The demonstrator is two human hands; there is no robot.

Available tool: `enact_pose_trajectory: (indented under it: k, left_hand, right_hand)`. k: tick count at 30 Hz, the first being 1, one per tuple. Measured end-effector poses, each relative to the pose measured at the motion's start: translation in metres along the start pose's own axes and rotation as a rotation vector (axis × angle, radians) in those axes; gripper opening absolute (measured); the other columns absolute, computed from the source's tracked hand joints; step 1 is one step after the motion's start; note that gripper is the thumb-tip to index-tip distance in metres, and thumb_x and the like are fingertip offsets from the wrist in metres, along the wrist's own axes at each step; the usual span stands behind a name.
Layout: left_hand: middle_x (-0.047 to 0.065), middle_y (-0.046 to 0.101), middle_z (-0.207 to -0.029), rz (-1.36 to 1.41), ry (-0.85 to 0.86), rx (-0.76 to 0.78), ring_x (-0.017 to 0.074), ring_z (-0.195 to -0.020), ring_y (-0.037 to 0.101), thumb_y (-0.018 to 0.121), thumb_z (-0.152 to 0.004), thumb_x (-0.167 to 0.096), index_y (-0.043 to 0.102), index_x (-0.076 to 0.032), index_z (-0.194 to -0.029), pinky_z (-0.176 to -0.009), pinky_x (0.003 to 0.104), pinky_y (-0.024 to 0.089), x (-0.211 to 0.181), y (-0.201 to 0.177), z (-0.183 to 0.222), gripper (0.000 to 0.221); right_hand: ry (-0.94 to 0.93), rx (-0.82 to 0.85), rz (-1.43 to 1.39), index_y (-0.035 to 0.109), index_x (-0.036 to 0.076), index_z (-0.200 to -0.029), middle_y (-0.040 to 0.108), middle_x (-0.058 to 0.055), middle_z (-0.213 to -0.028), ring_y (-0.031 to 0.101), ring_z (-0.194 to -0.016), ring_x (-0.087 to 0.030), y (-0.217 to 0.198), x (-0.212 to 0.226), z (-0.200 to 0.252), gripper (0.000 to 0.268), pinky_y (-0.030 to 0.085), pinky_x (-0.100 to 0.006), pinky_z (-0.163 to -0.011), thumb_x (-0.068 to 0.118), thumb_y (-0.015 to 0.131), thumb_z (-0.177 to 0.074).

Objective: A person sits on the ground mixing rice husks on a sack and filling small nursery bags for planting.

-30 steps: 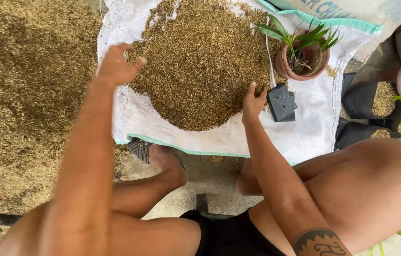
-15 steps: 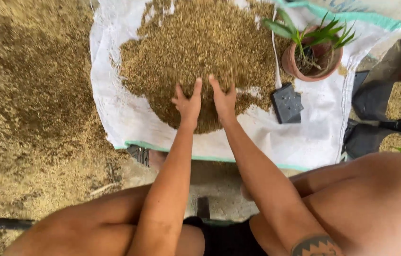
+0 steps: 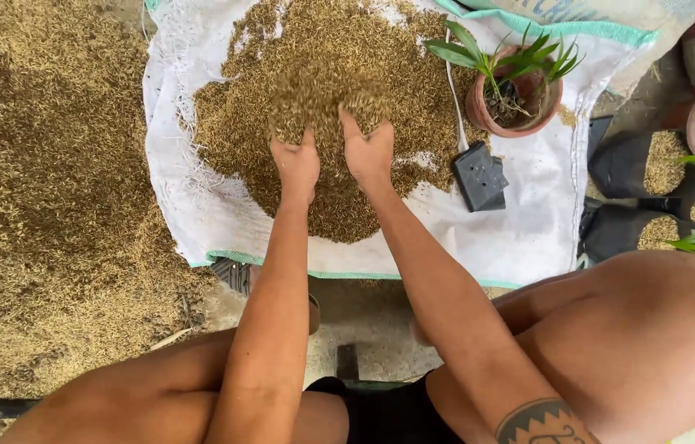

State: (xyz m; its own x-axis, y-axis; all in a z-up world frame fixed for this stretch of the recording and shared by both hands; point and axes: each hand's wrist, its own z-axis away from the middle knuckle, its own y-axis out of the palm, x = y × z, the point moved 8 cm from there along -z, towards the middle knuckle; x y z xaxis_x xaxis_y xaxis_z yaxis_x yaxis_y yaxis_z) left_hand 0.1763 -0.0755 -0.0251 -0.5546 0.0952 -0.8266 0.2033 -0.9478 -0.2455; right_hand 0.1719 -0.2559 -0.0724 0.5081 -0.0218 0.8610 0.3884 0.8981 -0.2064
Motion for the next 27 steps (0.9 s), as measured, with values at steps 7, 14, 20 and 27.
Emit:
enact_pose_trajectory:
  k: [7,14,20,27]
  left_hand:
    - [0.034,0.027,-0.157,-0.096,0.005,0.014,0.0454,-0.150,0.026,0.039,-0.097,-0.074,0.019,0.002,-0.157,-0.123,0.064,0.017,-0.029,-0.002,0.012,0.099]
    - [0.033,0.018,-0.160,-0.534,0.112,-0.217,0.0495,-0.152,0.013,0.045,-0.096,-0.080,0.016,-0.025,-0.161,-0.112,0.080,0.004,0.025,-0.030,0.015,0.090]
    - [0.035,0.011,-0.159,-0.620,-0.051,0.010,0.0491,-0.151,0.015,0.051,-0.088,-0.083,0.006,-0.016,-0.162,-0.102,0.077,0.036,0.053,-0.013,0.037,0.109]
    - [0.032,0.024,-0.150,-0.549,-0.019,-0.020,0.0475,-0.137,0.034,0.065,-0.087,-0.060,0.021,-0.008,-0.158,-0.094,0.067,0.050,0.072,-0.013,0.013,0.099]
  right_hand:
    - [0.041,0.180,0.193,0.021,-0.016,-0.155,0.023,-0.038,-0.160,0.018,-0.153,-0.048,-0.007,0.082,0.054,0.118,0.014,-0.059,-0.126,0.084,0.014,-0.092]
    - [-0.235,-0.286,0.441,0.059,-0.003,-0.135,0.050,-0.020,-0.126,0.058,-0.121,-0.036,-0.082,0.015,0.009,0.033,0.055,-0.040,-0.098,0.001,0.061,-0.103]
    - [-0.305,-0.078,0.511,0.067,-0.005,-0.123,0.060,-0.019,-0.107,0.070,-0.102,-0.034,-0.067,-0.023,-0.019,0.025,0.063,-0.035,-0.078,0.002,0.067,-0.099]
    - [-0.313,-0.124,0.311,0.075,-0.006,-0.094,0.074,-0.016,-0.082,0.061,-0.051,-0.013,-0.048,0.008,0.009,0.015,0.055,-0.030,-0.055,0.008,0.071,-0.099]
